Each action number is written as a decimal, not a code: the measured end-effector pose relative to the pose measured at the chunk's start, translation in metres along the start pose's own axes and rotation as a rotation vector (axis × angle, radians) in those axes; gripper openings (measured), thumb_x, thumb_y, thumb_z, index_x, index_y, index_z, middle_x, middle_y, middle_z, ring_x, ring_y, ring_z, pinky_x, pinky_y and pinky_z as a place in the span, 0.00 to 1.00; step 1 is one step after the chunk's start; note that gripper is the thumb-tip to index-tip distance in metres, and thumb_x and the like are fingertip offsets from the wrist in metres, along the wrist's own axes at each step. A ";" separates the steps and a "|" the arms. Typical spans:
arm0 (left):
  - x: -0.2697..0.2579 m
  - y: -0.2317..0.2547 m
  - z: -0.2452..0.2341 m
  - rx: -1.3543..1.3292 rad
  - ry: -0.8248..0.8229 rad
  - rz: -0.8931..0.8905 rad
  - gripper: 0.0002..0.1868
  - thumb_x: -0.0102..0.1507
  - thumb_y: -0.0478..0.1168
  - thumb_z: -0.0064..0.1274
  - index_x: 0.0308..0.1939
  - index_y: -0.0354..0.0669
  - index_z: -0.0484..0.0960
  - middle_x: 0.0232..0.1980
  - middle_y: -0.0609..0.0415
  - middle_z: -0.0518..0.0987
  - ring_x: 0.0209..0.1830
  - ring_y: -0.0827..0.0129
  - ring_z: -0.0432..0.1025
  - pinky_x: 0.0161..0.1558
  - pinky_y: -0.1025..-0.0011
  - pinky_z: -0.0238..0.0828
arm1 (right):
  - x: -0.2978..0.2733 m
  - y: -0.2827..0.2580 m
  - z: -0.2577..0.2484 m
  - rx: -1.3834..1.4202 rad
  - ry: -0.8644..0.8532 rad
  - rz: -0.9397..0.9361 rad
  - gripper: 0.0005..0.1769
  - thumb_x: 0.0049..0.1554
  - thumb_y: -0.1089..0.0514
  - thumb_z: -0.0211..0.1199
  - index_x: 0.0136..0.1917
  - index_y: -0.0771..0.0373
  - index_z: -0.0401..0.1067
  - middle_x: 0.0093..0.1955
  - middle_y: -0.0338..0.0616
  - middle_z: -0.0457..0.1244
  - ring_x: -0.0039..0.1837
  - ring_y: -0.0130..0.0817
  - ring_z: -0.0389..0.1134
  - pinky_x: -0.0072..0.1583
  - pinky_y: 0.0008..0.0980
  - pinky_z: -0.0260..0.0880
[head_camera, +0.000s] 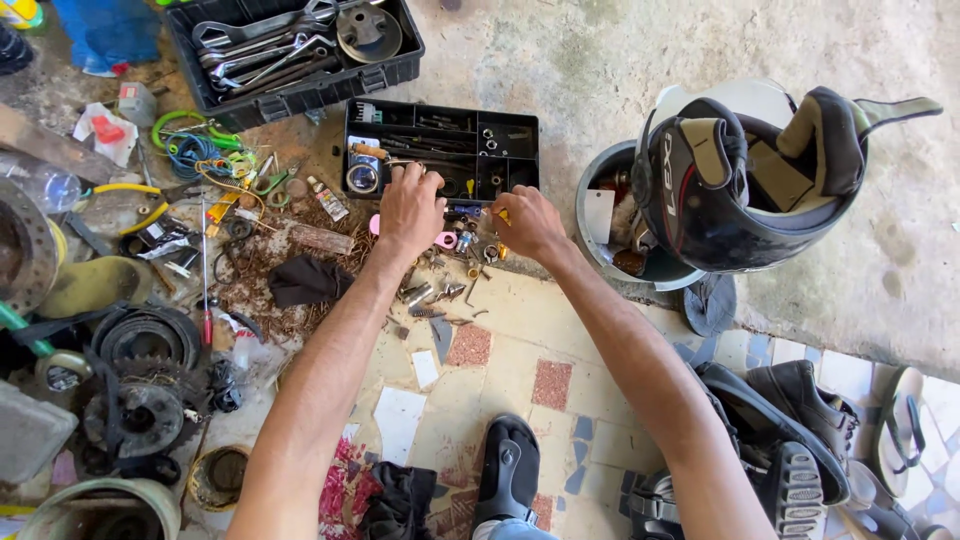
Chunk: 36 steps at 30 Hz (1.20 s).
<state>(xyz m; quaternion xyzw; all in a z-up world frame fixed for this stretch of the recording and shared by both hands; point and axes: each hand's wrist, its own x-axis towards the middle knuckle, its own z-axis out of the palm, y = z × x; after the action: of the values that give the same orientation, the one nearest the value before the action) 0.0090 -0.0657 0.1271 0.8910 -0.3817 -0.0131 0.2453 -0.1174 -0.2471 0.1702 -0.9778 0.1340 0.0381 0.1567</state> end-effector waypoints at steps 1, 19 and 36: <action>-0.005 -0.003 0.000 0.003 0.004 -0.004 0.15 0.60 0.41 0.66 0.49 0.40 0.83 0.52 0.47 0.76 0.54 0.57 0.69 0.51 0.60 0.73 | -0.002 0.000 -0.001 0.000 0.001 -0.007 0.07 0.56 0.56 0.66 0.47 0.55 0.81 0.47 0.45 0.66 0.55 0.43 0.67 0.54 0.44 0.72; -0.077 -0.110 0.022 0.047 -0.284 -0.250 0.13 0.61 0.38 0.64 0.48 0.41 0.83 0.49 0.49 0.79 0.53 0.57 0.69 0.53 0.57 0.71 | 0.041 -0.057 0.096 0.062 -0.272 -0.056 0.10 0.58 0.57 0.64 0.52 0.57 0.80 0.54 0.50 0.67 0.50 0.39 0.70 0.43 0.36 0.75; -0.150 -0.163 0.056 -0.031 -0.258 -0.307 0.12 0.57 0.38 0.69 0.43 0.42 0.88 0.50 0.48 0.81 0.54 0.58 0.70 0.55 0.61 0.73 | 0.053 -0.147 0.146 -0.026 -0.533 -0.199 0.13 0.62 0.60 0.59 0.60 0.55 0.77 0.61 0.47 0.67 0.47 0.35 0.70 0.43 0.31 0.77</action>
<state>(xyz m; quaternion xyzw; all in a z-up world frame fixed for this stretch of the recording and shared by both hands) 0.0010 0.1096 -0.0195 0.9259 -0.2693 -0.1702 0.2030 -0.0310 -0.0797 0.0695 -0.9435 -0.0091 0.2802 0.1768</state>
